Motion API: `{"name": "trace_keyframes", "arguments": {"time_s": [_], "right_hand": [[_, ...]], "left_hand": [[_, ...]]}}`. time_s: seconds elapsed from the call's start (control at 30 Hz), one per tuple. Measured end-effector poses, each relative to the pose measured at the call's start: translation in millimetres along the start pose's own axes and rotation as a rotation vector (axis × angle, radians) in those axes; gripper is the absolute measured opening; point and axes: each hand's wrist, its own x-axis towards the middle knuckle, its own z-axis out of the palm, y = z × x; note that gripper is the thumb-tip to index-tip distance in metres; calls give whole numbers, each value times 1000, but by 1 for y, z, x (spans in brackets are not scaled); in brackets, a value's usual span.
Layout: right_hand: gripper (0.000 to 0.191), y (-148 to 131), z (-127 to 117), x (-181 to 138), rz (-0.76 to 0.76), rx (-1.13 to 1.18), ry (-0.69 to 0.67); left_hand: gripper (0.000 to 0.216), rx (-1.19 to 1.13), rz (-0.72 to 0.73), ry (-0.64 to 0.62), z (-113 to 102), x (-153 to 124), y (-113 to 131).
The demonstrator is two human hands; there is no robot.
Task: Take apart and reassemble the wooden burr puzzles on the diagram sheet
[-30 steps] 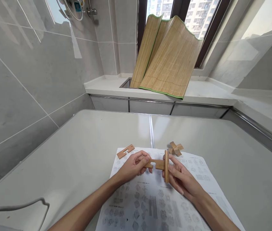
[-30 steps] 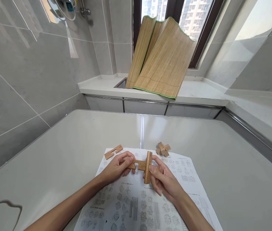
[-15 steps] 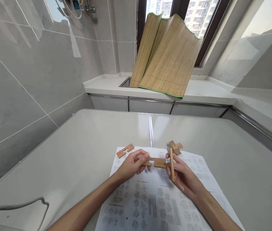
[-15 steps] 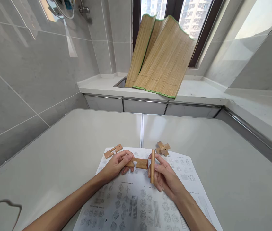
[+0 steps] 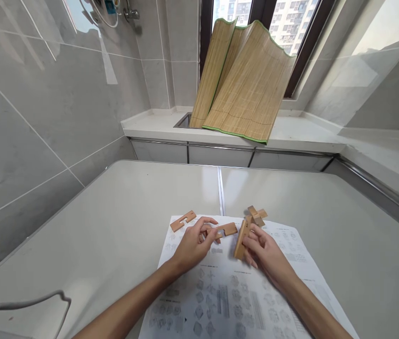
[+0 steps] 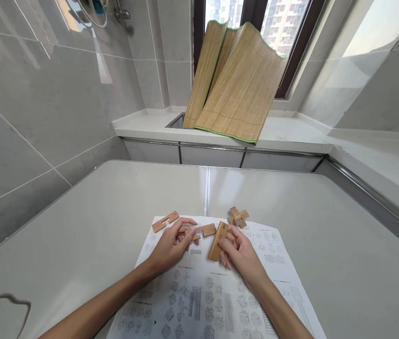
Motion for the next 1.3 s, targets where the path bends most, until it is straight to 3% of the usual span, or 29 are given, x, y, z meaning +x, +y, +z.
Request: {"name": "trace_keyframes", "arguments": {"time_s": [0.13, 0.27, 0.37, 0.53, 0.7, 0.9, 1.1, 1.3], "right_hand": [[45, 7, 3, 2, -1, -203, 76], [34, 6, 4, 0, -3, -476, 188], [28, 4, 5, -2, -42, -645, 213], [35, 3, 8, -4, -116, -863, 229], [25, 7, 9, -4, -141, -1001, 261], [25, 14, 8, -3, -160, -1040, 269], [29, 7, 13, -4, -211, -843, 82], [26, 6, 15, -6, -261, -764, -7]], "left_hand": [[25, 267, 81, 82, 2, -2, -2], [20, 444, 161, 129, 2, -2, -6], [21, 542, 187, 108, 3, -1, -10], [28, 655, 194, 67, 4, -2, -14], [32, 699, 239, 84, 4, -2, -17], [35, 617, 344, 54, 2, -2, -9], [51, 514, 443, -74, 0, -5, 6], [52, 626, 456, -86, -9, 0, 2]]}}
